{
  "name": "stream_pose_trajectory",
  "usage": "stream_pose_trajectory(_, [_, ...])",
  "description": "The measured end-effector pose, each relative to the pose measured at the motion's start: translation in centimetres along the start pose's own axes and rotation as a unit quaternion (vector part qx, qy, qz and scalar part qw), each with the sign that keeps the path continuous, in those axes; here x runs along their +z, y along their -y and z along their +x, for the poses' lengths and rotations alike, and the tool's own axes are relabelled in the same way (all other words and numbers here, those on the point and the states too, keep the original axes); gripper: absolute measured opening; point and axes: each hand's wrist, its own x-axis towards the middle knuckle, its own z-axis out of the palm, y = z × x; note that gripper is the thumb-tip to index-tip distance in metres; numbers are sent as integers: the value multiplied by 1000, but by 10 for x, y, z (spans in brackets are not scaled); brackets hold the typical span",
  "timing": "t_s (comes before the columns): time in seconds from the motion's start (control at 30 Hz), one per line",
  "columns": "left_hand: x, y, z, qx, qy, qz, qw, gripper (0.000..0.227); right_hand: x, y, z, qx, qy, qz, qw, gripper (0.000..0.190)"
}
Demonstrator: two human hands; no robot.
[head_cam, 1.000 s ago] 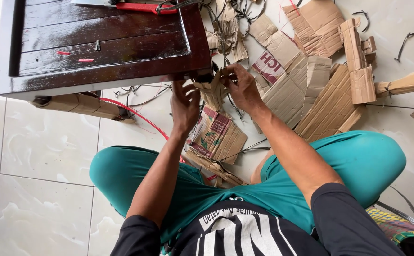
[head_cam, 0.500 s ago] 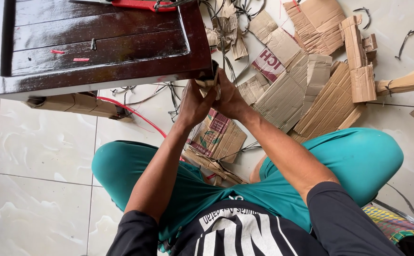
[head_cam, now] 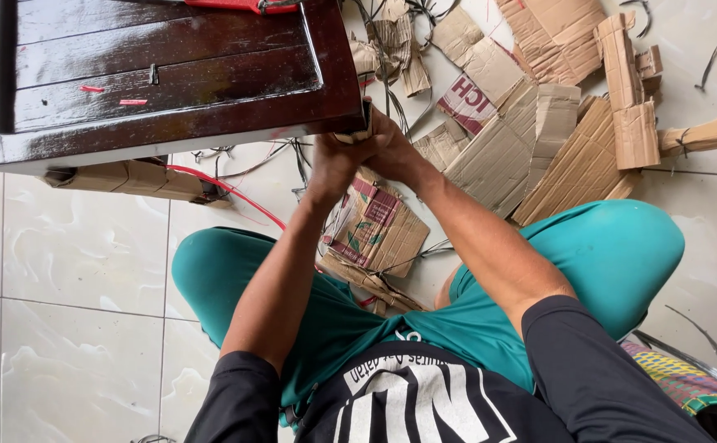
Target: Wrapping chair legs with cardboard and securing them with string for protection
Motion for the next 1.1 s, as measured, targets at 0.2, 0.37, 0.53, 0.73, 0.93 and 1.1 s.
stream_pose_trajectory(0.2, [-26,17,7,-60,61,-228,970,34,-5,-9,5,16,29,6,999,47])
stream_pose_trajectory(0.37, [-37,43,12,-46,-11,-132,990,31,1,-18,5,39,67,11,997,54])
stream_pose_trajectory(0.53, [-41,19,9,218,84,190,954,25,3,-25,-9,33,89,16,995,58])
stream_pose_trajectory(0.73, [-55,-3,11,91,66,286,952,37,8,-44,-14,-119,62,-90,987,46])
stream_pose_trajectory(0.93, [-59,-20,15,-48,188,213,958,55,8,-40,-10,-48,67,-88,993,62])
stream_pose_trajectory(1.1, [-49,-4,18,17,215,160,963,39,8,-43,-15,-148,48,-27,987,75])
